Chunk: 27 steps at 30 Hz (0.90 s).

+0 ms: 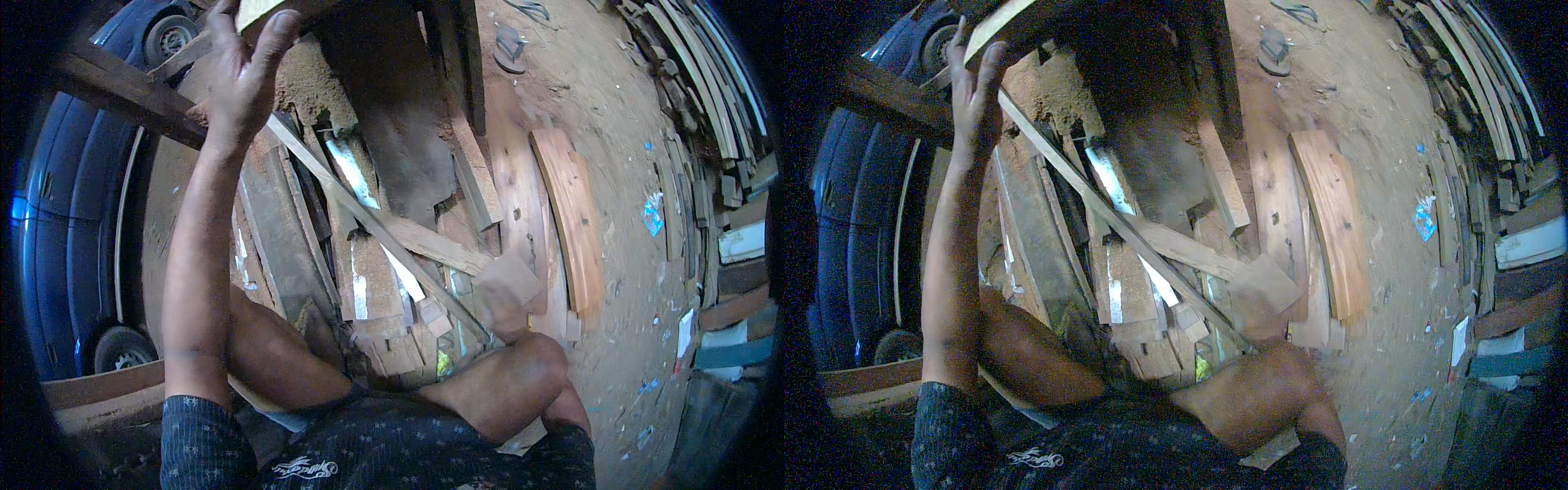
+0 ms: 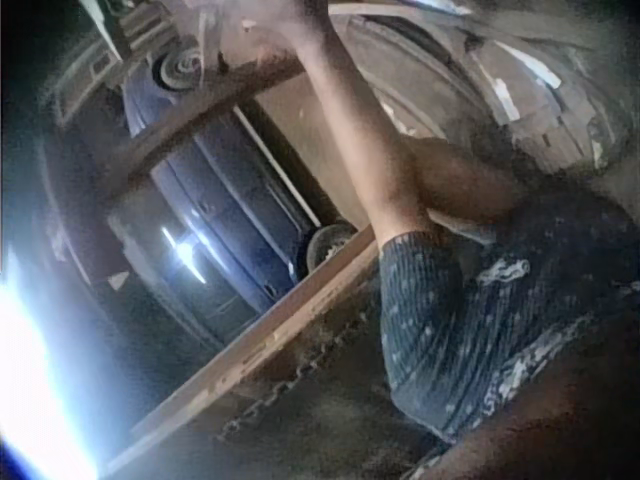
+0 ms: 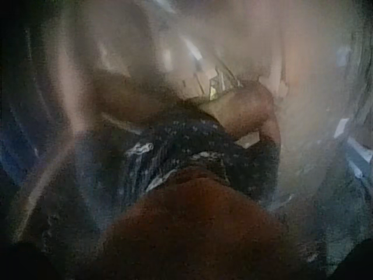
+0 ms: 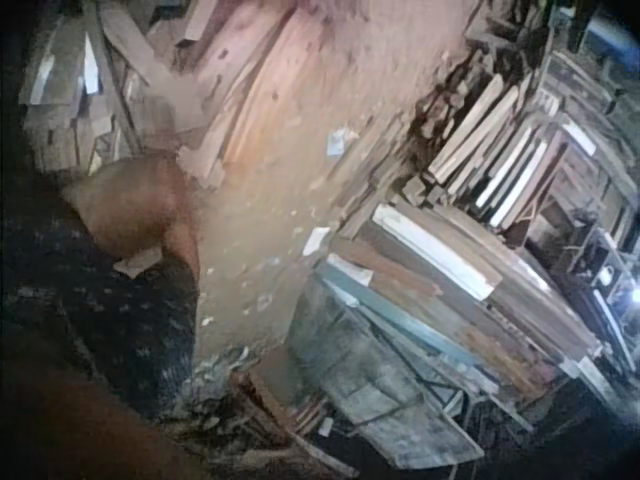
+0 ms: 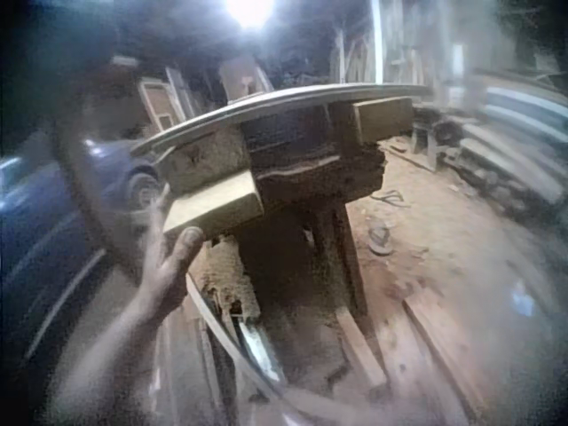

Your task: The person arranges several wooden planks side-by-side on a workbench to form a flat surface. They then retrieve a bucket of nails and repeatedly pick up handfuls of nails, dropping them onto the assembled planks.

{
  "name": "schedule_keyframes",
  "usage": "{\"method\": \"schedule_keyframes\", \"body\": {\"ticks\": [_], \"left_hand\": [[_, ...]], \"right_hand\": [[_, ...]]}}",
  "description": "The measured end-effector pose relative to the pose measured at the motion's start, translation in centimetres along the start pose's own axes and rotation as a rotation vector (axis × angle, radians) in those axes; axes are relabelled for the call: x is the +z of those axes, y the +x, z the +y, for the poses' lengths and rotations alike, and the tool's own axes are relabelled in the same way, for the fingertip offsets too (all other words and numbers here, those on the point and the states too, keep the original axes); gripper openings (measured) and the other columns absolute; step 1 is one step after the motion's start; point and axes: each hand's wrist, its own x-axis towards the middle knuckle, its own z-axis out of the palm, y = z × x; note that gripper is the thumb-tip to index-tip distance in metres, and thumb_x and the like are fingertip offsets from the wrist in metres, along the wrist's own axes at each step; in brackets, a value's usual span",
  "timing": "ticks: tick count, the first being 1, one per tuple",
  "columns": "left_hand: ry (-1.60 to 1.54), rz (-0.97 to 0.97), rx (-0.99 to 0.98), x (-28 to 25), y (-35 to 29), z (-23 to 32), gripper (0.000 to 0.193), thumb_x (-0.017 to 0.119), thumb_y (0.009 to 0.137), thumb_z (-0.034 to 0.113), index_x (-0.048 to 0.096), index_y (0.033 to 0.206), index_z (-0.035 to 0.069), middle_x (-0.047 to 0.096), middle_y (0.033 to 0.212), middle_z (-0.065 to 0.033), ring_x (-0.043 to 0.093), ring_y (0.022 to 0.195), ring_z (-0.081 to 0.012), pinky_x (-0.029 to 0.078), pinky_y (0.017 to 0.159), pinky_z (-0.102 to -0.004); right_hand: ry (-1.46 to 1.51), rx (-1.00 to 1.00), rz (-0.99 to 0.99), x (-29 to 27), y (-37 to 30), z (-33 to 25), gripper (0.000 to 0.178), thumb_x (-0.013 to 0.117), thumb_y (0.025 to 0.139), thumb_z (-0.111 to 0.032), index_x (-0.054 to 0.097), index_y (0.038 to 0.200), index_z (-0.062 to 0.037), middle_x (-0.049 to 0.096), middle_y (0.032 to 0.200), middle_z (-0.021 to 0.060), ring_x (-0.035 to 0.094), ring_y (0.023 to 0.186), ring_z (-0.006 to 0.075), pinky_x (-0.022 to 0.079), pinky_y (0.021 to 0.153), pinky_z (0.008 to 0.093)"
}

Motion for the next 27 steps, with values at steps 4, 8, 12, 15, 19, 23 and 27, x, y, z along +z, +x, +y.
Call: {"method": "schedule_keyframes", "body": {"ticks": [4,8,12,15,19,23,27], "left_hand": [[0.151,-0.002,0.076,-0.5,-0.1,-0.4,0.079,0.063,0.102,0.038,0.023,0.157,-0.003,0.041,0.152,-0.0229,0.048,0.137,-0.0292,0.04,0.114,-0.0386],[0.486,-0.016,0.278,-1.9,0.0,0.4,0.077,0.063,0.101,0.038,0.028,0.157,-0.002,0.041,0.154,-0.0231,0.044,0.141,-0.0295,0.039,0.114,-0.0394],[0.455,0.041,0.173,-0.9,-7.4,0.4,0.039,0.07,0.095,0.025,0.056,0.123,0.001,0.065,0.103,-0.016,0.066,0.092,-0.0276,0.051,0.084,-0.0391],[0.581,-0.719,-0.037,-1.5,-15.5,-0.5,0.021,0.065,0.094,0.023,0.066,0.098,0.003,0.07,0.095,-0.016,0.068,0.084,-0.0355,0.055,0.072,-0.0456],[0.784,-1.161,0.412,-0.6,-21.5,-9.5,0.025,0.06,0.093,0.022,0.068,0.114,0.011,0.071,0.116,-0.0092,0.067,0.109,-0.0306,0.051,0.101,-0.043],[0.96,-1.611,0.55,1.3,-21.6,-12.1,0.025,0.053,0.093,0.019,0.065,0.114,0.012,0.07,0.114,-0.0084,0.066,0.111,-0.028,0.045,0.109,-0.0407],[0.671,-1.502,0.663,-0.5,-17.6,-9.9,0.026,0.054,0.092,0.02,0.062,0.115,0.011,0.071,0.107,-0.0068,0.069,0.104,-0.0271,0.051,0.097,-0.0414]], "right_hand": [[-0.478,-0.035,-0.454,4.4,2.1,-5.4,0.059,0.069,0.096,-0.029,0.05,0.142,0.0007,0.056,0.139,0.024,0.051,0.131,0.0445,0.043,0.11,0.0494],[-0.186,-0.012,-0.309,5.1,2.3,-5.0,0.065,0.074,0.092,-0.028,0.047,0.147,-0.0071,0.061,0.132,0.0244,0.058,0.126,0.0388,0.045,0.108,0.0445],[-0.371,0.014,-0.088,-1.0,1.6,-7.0,0.047,0.078,0.089,-0.02,0.063,0.131,-0.0047,0.069,0.121,0.0186,0.066,0.115,0.0294,0.05,0.1,0.04],[-0.281,0.199,-0.078,-6.5,0.7,-11.4,0.036,0.078,0.089,-0.019,0.068,0.119,-0.0028,0.073,0.109,0.0162,0.07,0.103,0.0291,0.053,0.093,0.0381],[-0.468,0.057,0.049,-11.6,0.3,-13.5,0.035,0.078,0.087,-0.018,0.069,0.117,-0.0015,0.071,0.104,0.02,0.07,0.098,0.0362,0.055,0.09,0.0419],[-0.641,-0.134,0.124,-13.4,0.2,-12.0,0.036,0.077,0.087,-0.014,0.067,0.117,0.0029,0.066,0.101,0.0209,0.067,0.096,0.036,0.053,0.088,0.039],[-0.735,-0.238,0.244,-11.2,0.9,-12.1,0.035,0.076,0.086,-0.011,0.067,0.116,0.0038,0.066,0.101,0.0203,0.067,0.098,0.0368,0.052,0.092,0.0396]]}}
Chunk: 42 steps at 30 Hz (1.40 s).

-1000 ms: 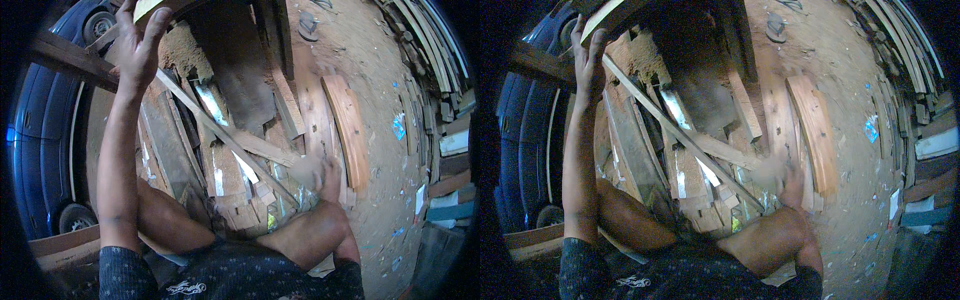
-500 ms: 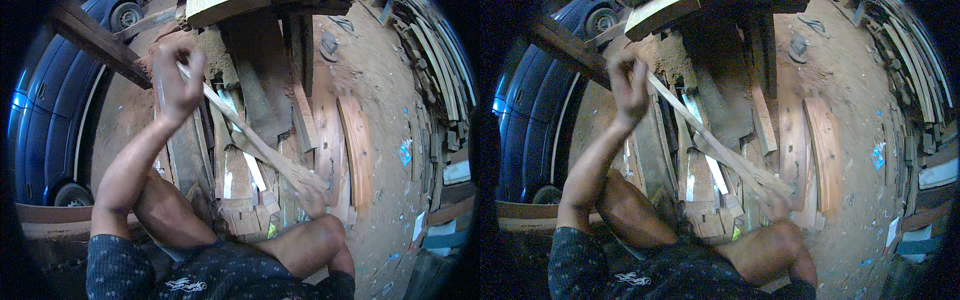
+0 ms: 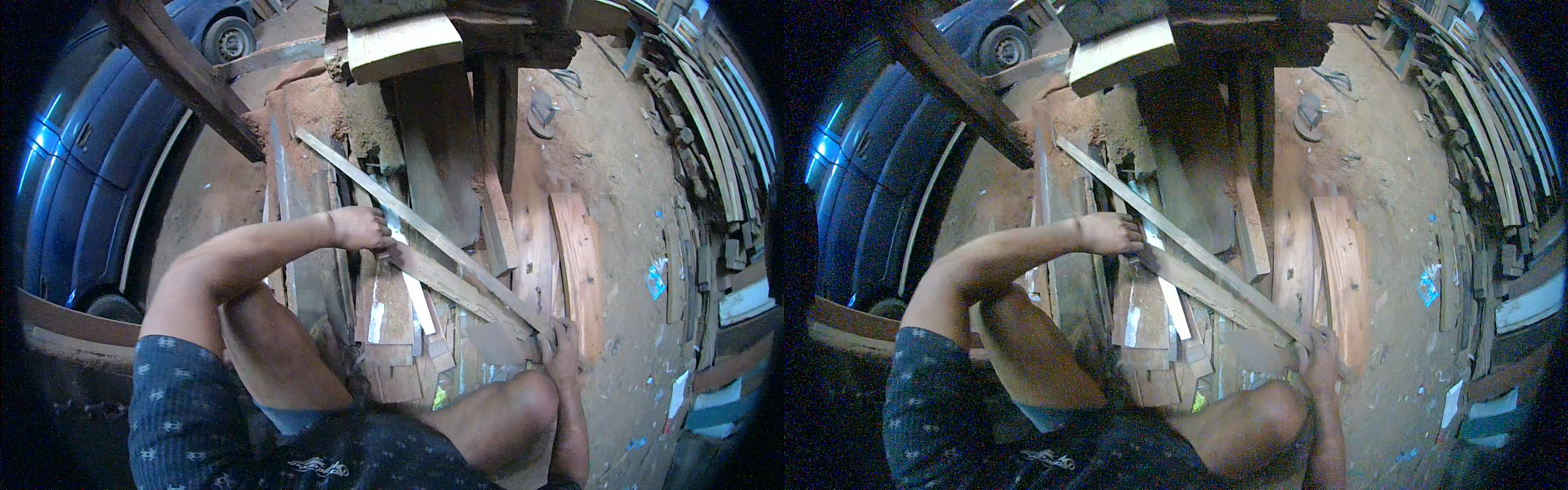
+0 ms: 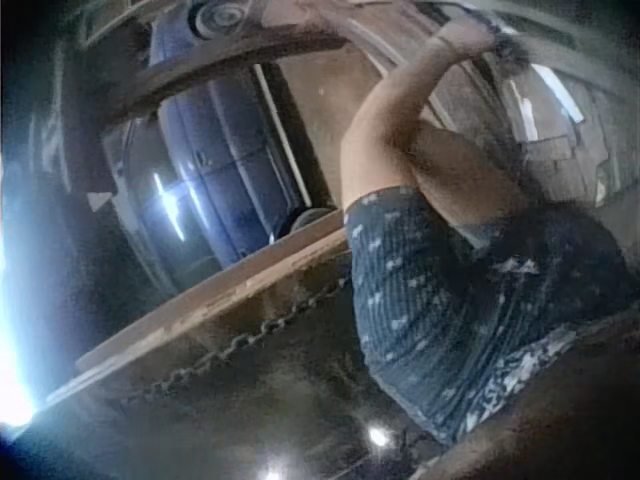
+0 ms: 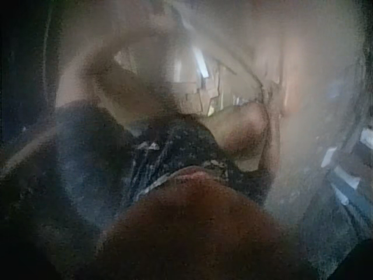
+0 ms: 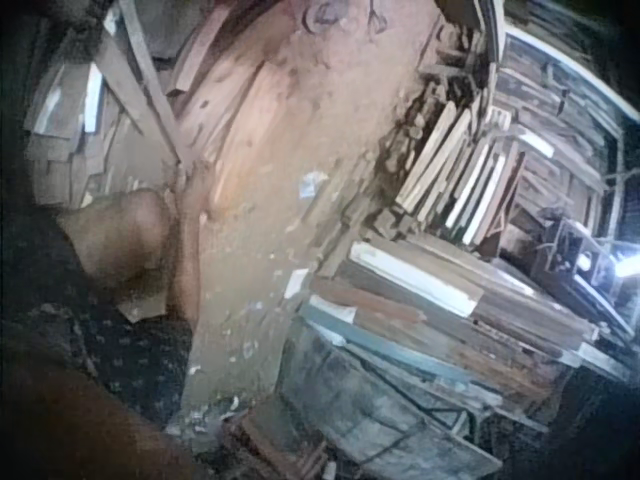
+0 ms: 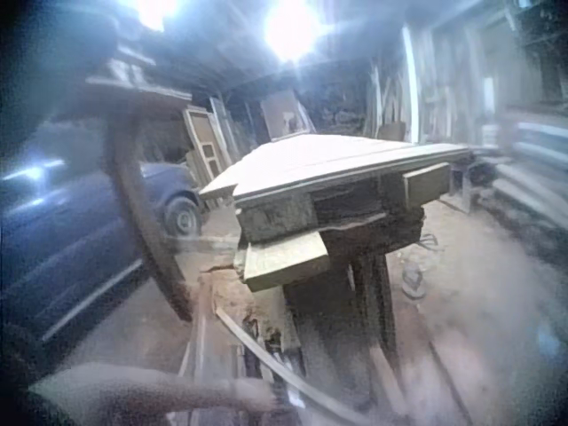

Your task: The person arranges several wooden planks side-by-side on a workbench to form a flat surface. They then retrieve a bucket of nails and repeatedly pick up handfuls of nails, dropping them onto the assembled planks.

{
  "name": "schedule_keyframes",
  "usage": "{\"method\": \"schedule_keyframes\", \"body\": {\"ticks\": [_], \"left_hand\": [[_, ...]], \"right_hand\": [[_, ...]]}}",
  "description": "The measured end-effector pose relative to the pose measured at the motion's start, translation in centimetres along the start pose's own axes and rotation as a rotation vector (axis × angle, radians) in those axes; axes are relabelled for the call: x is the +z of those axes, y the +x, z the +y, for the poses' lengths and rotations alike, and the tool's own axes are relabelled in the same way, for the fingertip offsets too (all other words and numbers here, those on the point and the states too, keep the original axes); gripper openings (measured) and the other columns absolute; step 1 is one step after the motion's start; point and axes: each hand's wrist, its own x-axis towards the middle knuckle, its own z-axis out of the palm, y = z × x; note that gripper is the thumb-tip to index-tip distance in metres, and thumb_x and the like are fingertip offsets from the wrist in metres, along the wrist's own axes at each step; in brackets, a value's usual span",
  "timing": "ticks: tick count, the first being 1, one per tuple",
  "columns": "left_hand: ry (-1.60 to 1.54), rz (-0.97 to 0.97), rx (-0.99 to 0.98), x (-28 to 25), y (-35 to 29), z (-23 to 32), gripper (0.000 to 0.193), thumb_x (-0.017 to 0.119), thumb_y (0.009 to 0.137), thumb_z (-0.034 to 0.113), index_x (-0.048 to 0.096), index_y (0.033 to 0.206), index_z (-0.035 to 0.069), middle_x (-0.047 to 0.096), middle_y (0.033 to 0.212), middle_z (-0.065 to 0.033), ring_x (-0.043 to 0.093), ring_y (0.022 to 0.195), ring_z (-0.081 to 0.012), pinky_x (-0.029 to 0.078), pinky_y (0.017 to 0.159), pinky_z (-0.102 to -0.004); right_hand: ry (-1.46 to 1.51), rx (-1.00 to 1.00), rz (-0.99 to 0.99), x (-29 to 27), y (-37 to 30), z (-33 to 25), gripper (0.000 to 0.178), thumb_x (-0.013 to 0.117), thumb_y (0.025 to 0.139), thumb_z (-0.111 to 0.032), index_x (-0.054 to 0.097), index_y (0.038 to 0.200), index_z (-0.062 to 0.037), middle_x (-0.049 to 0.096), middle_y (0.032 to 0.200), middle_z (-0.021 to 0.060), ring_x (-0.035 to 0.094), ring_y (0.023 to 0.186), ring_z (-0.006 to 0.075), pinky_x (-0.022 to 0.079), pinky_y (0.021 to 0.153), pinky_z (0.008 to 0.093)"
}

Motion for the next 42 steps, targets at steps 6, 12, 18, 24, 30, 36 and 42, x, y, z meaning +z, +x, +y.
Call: {"method": "schedule_keyframes", "body": {"ticks": [6,12,18,24,30,36,42], "left_hand": [[-0.467,0.338,-0.04,-18.3,-0.3,0.7,0.019,0.063,0.094,0.021,0.054,0.1,0.006,0.067,0.093,-0.0166,0.066,0.092,-0.0418,0.054,0.076,-0.0486],[-1.089,0.94,-0.148,-29.1,0.8,0.1,0.035,0.072,0.097,0.024,0.061,0.121,0.001,0.071,0.11,-0.0072,0.066,0.099,-0.0172,0.054,0.088,-0.0353],[-1.382,1.335,-0.539,-27.6,-2.2,-1.3,0.041,0.051,0.108,0.039,0.053,0.137,0.01,0.065,0.12,-0.0018,0.063,0.105,-0.0099,0.054,0.083,-0.0254],[-1.902,1.811,-0.18,-29.4,0.5,2.1,0.049,0.045,0.105,0.047,0.06,0.123,0.004,0.067,0.106,-0.014,0.067,0.091,-0.0281,0.055,0.085,-0.0426],[-1.884,1.225,0.977,-27.7,2.9,-2.9,0.047,0.052,0.101,0.053,0.056,0.112,0.008,0.056,0.078,-0.0033,0.057,0.07,-0.0204,0.05,0.064,-0.0373],[-1.902,1.286,0.871,-27.7,5.9,-3.1,0.033,0.054,0.103,0.04,0.058,0.111,0.008,0.061,0.086,-0.0053,0.062,0.078,-0.0228,0.053,0.074,-0.0377],[-1.053,1.135,-0.394,-33.1,6.5,-3.2,0.031,0.057,0.106,0.027,0.064,0.122,0.001,0.069,0.1,-0.0032,0.064,0.087,-0.0111,0.054,0.082,-0.0284]], "right_hand": [[0.396,-0.035,-0.223,-0.5,7.0,-6.3,0.043,0.078,0.086,-0.017,0.065,0.122,0.002,0.065,0.116,0.0217,0.065,0.109,0.0375,0.051,0.096,0.0427],[0.515,-0.218,-0.235,-1.2,14.0,-15.9,0.049,0.077,0.09,-0.025,0.063,0.127,0.0044,0.067,0.125,0.0192,0.064,0.117,0.0295,0.049,0.102,0.0378],[1.058,-0.057,-0.567,-3.2,15.9,-18.3,0.057,0.072,0.096,-0.03,0.055,0.139,0.0039,0.063,0.132,0.0154,0.058,0.123,0.0227,0.043,0.108,0.0376],[0.812,-0.276,-0.322,-3.3,14.4,-18.9,0.066,0.073,0.094,-0.027,0.046,0.147,0.003,0.055,0.144,0.0204,0.052,0.134,0.0282,0.039,0.114,0.0399],[0.585,-0.241,-0.223,-4.3,13.0,-18.1,0.098,0.091,0.073,-0.042,0.045,0.145,0.0057,0.057,0.138,0.0215,0.055,0.13,0.0301,0.041,0.112,0.0414],[0.742,-0.049,-0.354,-7.4,11.0,-14.3,0.088,0.094,0.066,-0.043,0.058,0.13,0.0037,0.066,0.118,0.0142,0.063,0.112,0.0234,0.048,0.099,0.0368],[0.69,0.009,0.13,-7.9,5.4,-5.0,0.08,0.095,0.063,-0.041,0.063,0.12,0.0037,0.07,0.109,0.0129,0.068,0.1,0.0221,0.054,0.09,0.0365]]}}
